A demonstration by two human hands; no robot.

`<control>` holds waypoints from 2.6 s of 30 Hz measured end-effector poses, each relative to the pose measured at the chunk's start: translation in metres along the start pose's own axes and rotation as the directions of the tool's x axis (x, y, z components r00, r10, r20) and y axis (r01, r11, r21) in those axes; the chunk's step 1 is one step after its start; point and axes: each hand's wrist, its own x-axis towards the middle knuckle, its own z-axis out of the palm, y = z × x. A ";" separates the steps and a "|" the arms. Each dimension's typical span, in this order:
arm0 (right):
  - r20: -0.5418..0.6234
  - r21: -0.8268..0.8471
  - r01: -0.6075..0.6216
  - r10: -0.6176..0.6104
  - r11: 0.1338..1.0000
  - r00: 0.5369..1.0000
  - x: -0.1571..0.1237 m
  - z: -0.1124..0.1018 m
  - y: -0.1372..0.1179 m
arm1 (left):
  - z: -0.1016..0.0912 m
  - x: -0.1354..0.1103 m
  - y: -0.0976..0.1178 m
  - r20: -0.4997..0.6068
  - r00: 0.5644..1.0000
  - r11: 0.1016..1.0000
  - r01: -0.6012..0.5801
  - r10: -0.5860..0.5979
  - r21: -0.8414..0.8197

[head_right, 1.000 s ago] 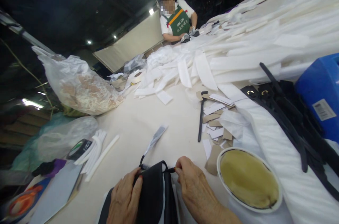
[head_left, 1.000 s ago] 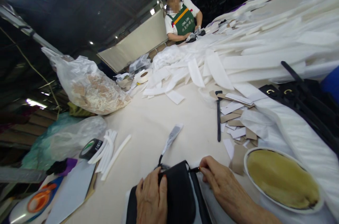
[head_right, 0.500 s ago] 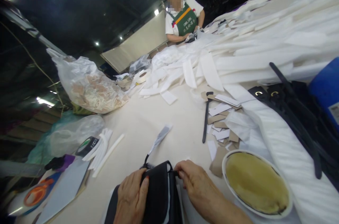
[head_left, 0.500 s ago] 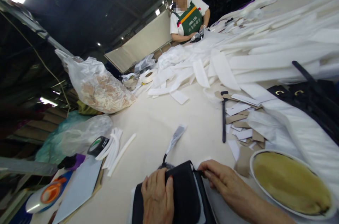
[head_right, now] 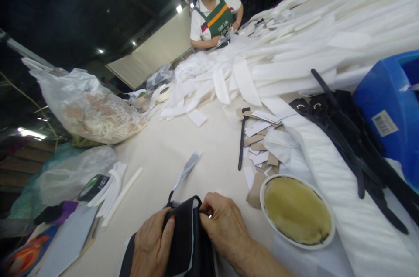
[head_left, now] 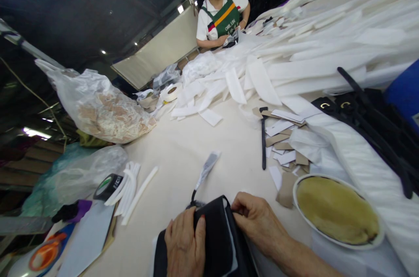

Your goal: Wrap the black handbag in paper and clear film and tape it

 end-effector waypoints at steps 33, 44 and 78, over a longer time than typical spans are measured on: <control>0.108 0.061 0.143 -0.149 0.988 0.983 -0.009 0.009 0.000 | -0.002 0.004 -0.014 0.065 0.992 0.990 -0.113 0.108 0.089; 0.212 0.006 0.182 -0.180 0.983 0.961 -0.013 0.003 -0.004 | -0.001 0.004 -0.016 0.058 0.991 0.987 -0.128 0.122 0.102; 0.038 0.314 0.070 -0.086 0.947 0.996 -0.006 0.019 0.003 | -0.004 0.003 -0.009 -0.007 0.983 0.973 -0.182 0.185 0.139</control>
